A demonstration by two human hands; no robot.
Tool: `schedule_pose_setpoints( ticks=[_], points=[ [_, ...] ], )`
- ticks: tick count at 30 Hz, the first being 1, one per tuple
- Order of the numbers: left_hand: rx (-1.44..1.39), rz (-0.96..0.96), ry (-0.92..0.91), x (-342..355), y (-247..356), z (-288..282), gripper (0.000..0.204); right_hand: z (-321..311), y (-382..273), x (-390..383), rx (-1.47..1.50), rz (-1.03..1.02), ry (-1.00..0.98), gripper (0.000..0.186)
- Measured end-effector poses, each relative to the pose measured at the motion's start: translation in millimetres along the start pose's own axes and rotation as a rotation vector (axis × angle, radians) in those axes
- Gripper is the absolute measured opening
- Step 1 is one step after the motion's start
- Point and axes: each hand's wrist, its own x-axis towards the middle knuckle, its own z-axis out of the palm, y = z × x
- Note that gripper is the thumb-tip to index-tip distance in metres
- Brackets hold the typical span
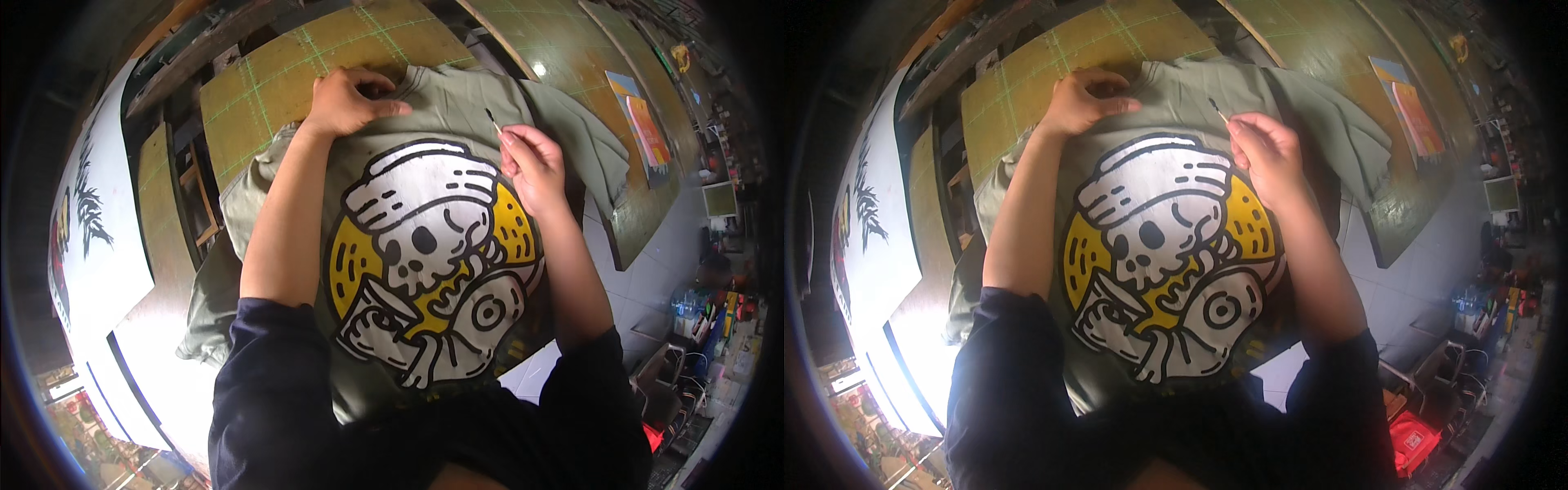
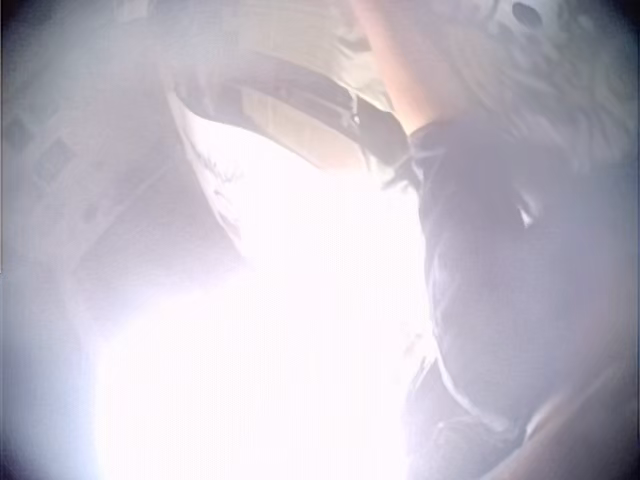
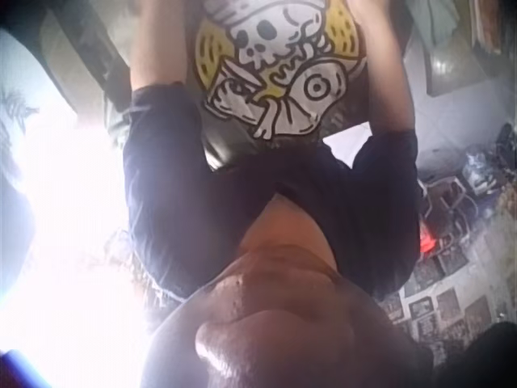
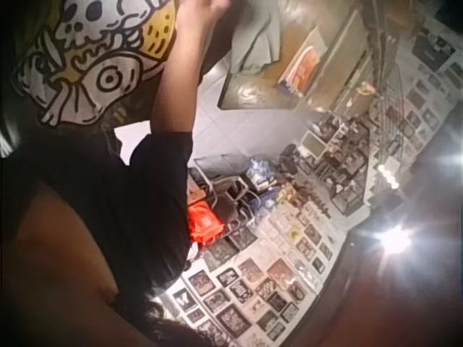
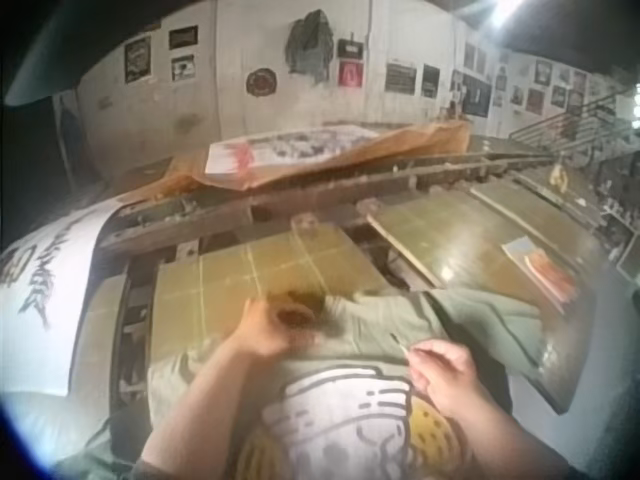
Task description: The person paints a skull graphic on a green t-shirt using a small brush. They repeatedly apply white paint to the skull's hat area, occasionally pause to walk around the room, and return to continue painting the same region.
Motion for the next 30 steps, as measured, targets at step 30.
schedule_pose_setpoints(
  ticks=[30],
  points=[
    [0.065,0.110,0.226,10.2,18.1,9.6,0.018,10.4,-3.2,-9.6,-0.638,-0.260,-0.148,0.011]
  ],
)
